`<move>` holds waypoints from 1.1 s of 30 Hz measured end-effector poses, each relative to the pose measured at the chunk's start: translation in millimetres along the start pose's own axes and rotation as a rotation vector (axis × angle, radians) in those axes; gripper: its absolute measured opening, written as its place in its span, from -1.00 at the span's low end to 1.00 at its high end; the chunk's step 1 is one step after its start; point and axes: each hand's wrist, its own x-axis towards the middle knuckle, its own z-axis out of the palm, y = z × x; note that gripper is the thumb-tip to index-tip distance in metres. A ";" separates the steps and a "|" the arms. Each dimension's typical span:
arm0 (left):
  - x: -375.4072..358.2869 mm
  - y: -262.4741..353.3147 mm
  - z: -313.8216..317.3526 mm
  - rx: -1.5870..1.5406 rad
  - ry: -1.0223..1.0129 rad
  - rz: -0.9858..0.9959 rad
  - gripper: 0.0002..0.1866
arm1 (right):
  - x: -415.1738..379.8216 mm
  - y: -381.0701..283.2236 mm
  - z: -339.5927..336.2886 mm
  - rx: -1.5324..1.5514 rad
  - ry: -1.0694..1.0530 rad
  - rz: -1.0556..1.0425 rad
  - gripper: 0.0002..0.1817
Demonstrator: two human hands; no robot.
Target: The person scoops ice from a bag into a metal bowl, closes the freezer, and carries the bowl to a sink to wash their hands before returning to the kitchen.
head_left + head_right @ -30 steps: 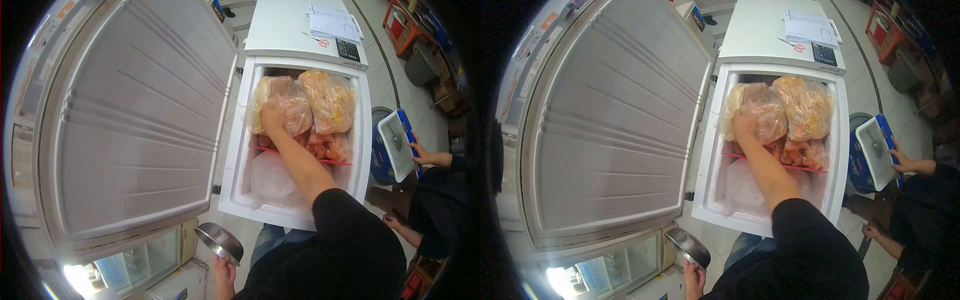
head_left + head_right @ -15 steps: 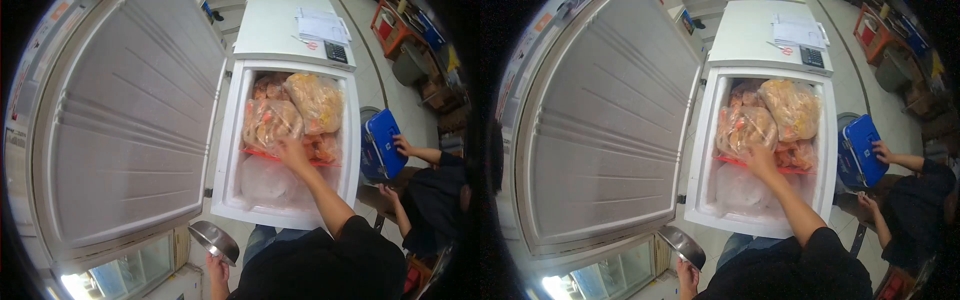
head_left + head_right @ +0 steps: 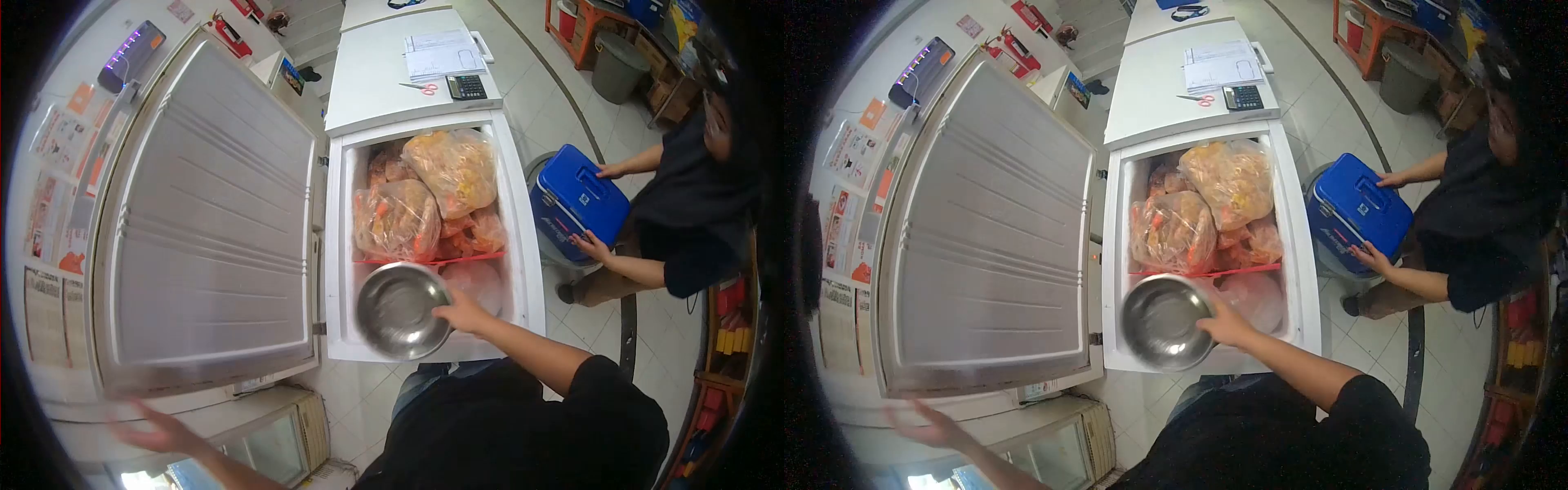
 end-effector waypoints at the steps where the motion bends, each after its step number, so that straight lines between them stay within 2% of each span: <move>1: 14.0 -65.5 21.9 -0.170 -0.142 -0.167 -0.44 | -16.2 -9.0 -18.3 -0.003 0.035 0.061 -0.38; 3: 39.7 -201.7 65.6 -0.444 -0.357 -0.571 -0.36 | -31.8 18.6 -51.5 -0.095 0.225 -0.040 -0.37; 4: 42.5 -151.1 62.7 -0.777 -0.316 -0.825 -0.32 | -39.9 35.4 -67.8 -0.137 0.285 -0.125 -0.36; 5: 46.4 -96.1 59.2 -1.083 -0.192 -1.096 -0.28 | -54.9 43.8 -80.7 -0.124 0.329 -0.124 -0.36; 6: 44.7 -80.7 54.9 -1.097 -0.182 -1.085 -0.28 | -69.9 52.0 -93.7 -0.111 0.373 -0.123 -0.35; 9: 34.4 -49.3 39.1 -1.153 -0.189 -0.984 -0.34 | -166.4 13.4 -102.8 0.057 0.492 0.098 -0.35; 11: 15.3 1.1 16.8 -1.105 -0.110 -0.947 -0.31 | -198.8 65.5 -118.7 0.144 0.599 0.008 -0.37; 13: -5.2 70.0 -19.8 -1.015 -0.123 -0.447 -0.36 | -245.6 74.6 -112.7 0.044 0.773 0.025 -0.38; 14: -23.6 93.5 -35.8 -1.121 -0.188 -0.425 -0.41 | -263.9 81.4 -108.5 0.019 0.787 0.020 -0.38; 15: -32.6 139.1 -53.2 -1.045 -0.144 -0.297 -0.36 | -284.6 89.5 -102.3 0.066 0.862 0.011 -0.38; 16: -41.2 178.2 -69.9 -1.116 -0.131 -0.204 -0.30 | -306.2 99.6 -96.7 0.118 0.937 0.001 -0.38; 17: -46.3 208.6 -87.8 -1.081 -0.187 -0.081 -0.25 | -322.7 122.6 -103.0 0.139 0.916 0.035 -0.38; 19: -70.4 263.4 -112.0 -1.223 -0.266 -0.085 -0.22 | -350.8 165.7 -112.2 0.200 0.936 0.009 -0.37; 21: -96.4 302.2 -127.7 -1.266 -0.296 0.017 -0.19 | -376.2 176.9 -114.9 0.238 0.978 -0.011 -0.39; 23: -122.9 337.2 -153.3 -1.196 -0.525 0.088 -0.21 | -394.0 174.8 -115.3 0.283 1.011 -0.046 -0.40; 25: -149.0 368.7 -169.3 -1.198 -0.730 0.178 -0.22 | -409.1 154.6 -107.1 0.487 1.088 0.020 -0.42; 26: -164.9 383.9 -171.2 -1.200 -0.770 0.250 -0.26 | -412.9 151.4 -108.6 0.480 1.089 0.008 -0.42; 29: -224.2 420.0 -171.4 -1.182 -0.808 0.399 -0.30 | -426.8 169.4 -131.6 0.593 1.026 -0.078 -0.41; 31: -264.7 447.8 -170.9 -1.143 -0.827 0.499 -0.29 | -435.4 200.5 -162.2 0.542 1.112 -0.137 -0.39; 33: -289.1 462.6 -170.6 -1.133 -0.818 0.511 -0.28 | -462.5 179.4 -177.2 0.567 1.154 -0.113 -0.35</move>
